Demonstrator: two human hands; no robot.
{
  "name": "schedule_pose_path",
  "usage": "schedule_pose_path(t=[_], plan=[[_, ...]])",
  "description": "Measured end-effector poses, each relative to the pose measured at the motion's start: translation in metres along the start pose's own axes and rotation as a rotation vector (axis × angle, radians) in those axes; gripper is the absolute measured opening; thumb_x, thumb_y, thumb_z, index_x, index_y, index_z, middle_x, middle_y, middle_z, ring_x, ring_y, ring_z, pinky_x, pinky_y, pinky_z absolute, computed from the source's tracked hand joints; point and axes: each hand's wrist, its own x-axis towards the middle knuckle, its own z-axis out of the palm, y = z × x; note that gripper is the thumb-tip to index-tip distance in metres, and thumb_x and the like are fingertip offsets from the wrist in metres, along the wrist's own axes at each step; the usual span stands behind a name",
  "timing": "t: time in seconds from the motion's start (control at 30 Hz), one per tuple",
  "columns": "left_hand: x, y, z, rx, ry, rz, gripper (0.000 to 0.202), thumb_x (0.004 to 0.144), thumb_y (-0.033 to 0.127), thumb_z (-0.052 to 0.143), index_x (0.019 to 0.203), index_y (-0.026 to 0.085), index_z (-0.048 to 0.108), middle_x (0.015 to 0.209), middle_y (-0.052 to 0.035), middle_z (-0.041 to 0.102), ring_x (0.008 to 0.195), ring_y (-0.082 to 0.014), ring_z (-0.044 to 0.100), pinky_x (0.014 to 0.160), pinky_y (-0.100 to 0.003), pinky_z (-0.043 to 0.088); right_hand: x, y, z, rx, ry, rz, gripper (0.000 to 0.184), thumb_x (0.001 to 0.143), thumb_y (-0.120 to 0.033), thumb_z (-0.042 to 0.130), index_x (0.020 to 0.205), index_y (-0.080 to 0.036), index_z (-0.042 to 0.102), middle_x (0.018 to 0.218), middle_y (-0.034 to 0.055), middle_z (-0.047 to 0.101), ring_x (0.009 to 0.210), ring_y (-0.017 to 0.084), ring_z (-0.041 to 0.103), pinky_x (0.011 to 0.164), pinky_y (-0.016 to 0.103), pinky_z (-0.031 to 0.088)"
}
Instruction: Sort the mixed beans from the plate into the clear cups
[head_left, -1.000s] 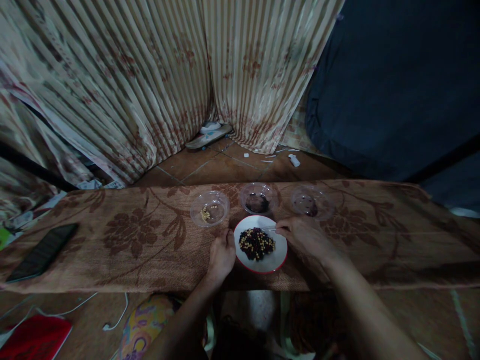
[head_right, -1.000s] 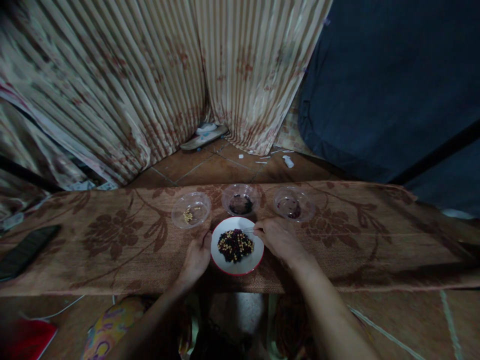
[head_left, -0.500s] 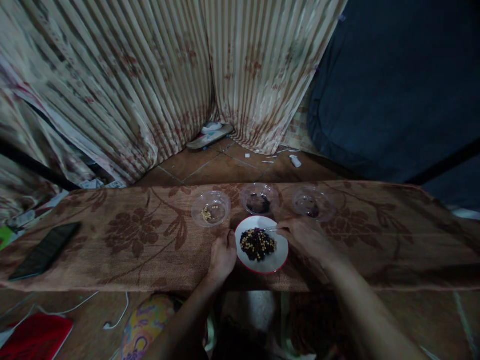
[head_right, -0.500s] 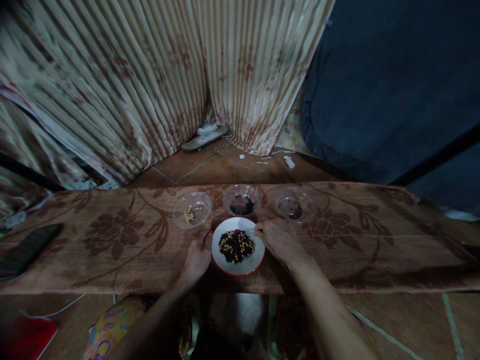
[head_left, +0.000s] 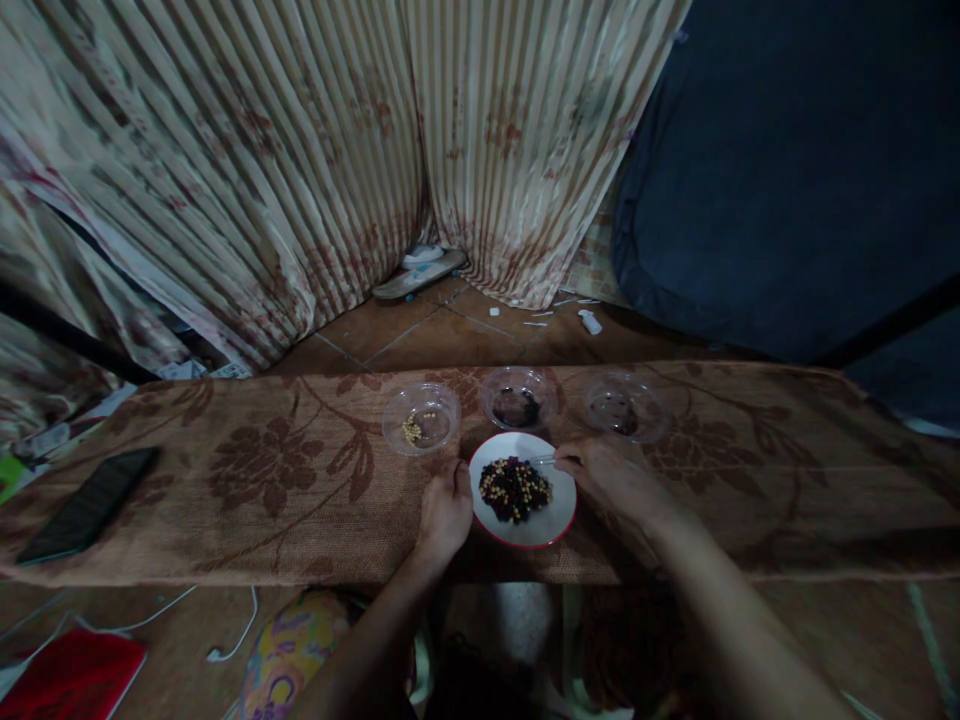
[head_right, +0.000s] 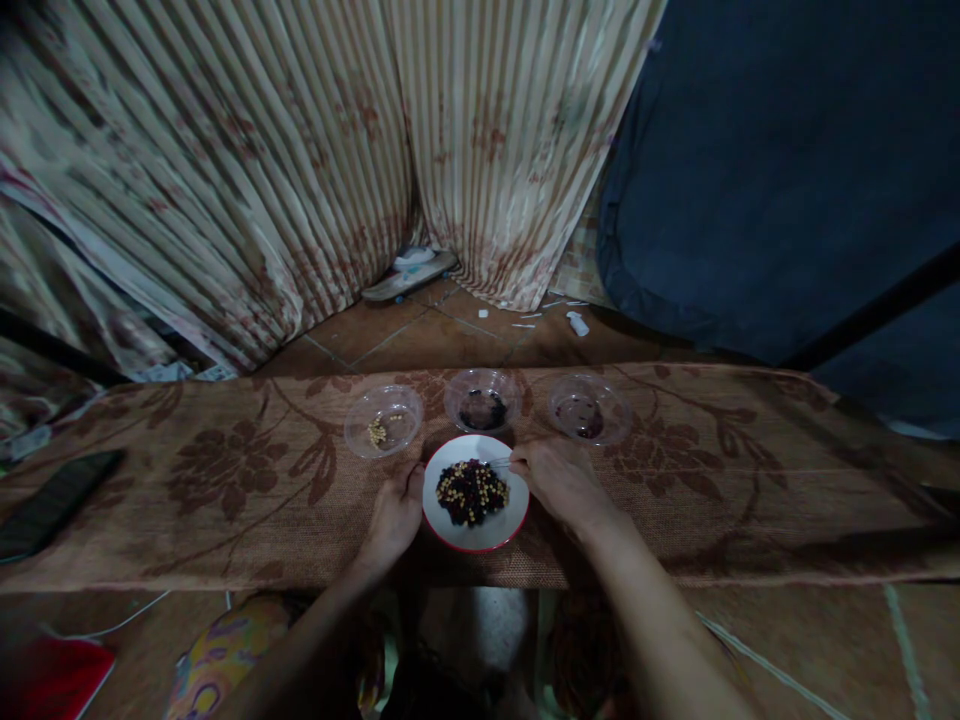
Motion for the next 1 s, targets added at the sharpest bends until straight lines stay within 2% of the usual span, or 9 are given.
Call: schedule_pose_path(t=[0.27,0.43,0.57,0.73,0.93,1.0], plan=[[0.0,0.0,0.0,-0.008,-0.001,0.01,0.034,0.089,0.032,0.032,0.096,0.018,0.062,0.095,-0.0082,0.069,0.087,-0.0182,0.063,0.08,-0.029,0.044,0.002,0.003,-0.001,0.145,0.056,0.007,0.023,0.083,-0.034,0.05,0.082,-0.025,0.072,0.083,0.0017,0.072,0.072,0.017,0.063,0.065,0.025,0.042],[0.0,-0.001,0.0,0.006,0.0,0.0,0.034,0.089,0.031,0.032,0.095,0.018,0.063,0.093,-0.0083,0.069,0.086,-0.0188,0.063,0.08,-0.03,0.044,0.008,0.01,-0.001,0.25,0.209,0.041,0.024,0.083,-0.035,0.05,0.085,-0.024,0.071,0.089,0.0027,0.072,0.078,0.018,0.064,0.07,0.027,0.045],[0.0,0.001,-0.002,0.01,-0.003,0.005,0.035,0.089,0.031,0.031,0.094,0.018,0.063,0.093,-0.0089,0.069,0.085,-0.0197,0.063,0.079,-0.03,0.045,0.019,0.014,0.004,0.205,0.326,0.139,0.026,0.083,-0.037,0.049,0.09,-0.023,0.07,0.089,0.0044,0.072,0.079,0.02,0.064,0.073,0.029,0.046],[0.001,0.002,-0.003,0.007,-0.015,0.004,0.034,0.088,0.03,0.033,0.092,0.019,0.064,0.091,-0.0071,0.07,0.083,-0.0186,0.063,0.076,-0.029,0.045,0.03,0.017,0.011,0.11,0.321,0.191,0.024,0.083,-0.035,0.05,0.089,-0.024,0.07,0.086,0.0049,0.072,0.078,0.021,0.064,0.072,0.03,0.045],[0.0,0.001,-0.003,-0.014,-0.014,0.024,0.035,0.089,0.031,0.031,0.095,0.018,0.063,0.09,-0.0074,0.069,0.083,-0.0181,0.062,0.076,-0.029,0.045,0.024,0.017,0.008,0.179,0.341,0.173,0.025,0.083,-0.035,0.05,0.091,-0.022,0.07,0.089,0.0057,0.071,0.079,0.02,0.064,0.074,0.03,0.045],[0.0,0.0,-0.002,-0.01,-0.015,0.026,0.036,0.089,0.032,0.03,0.094,0.017,0.062,0.089,-0.008,0.069,0.081,-0.018,0.062,0.076,-0.029,0.045,0.019,0.014,0.004,0.229,0.302,0.148,0.026,0.083,-0.036,0.05,0.092,-0.022,0.07,0.09,0.0053,0.071,0.079,0.02,0.064,0.073,0.029,0.046]])
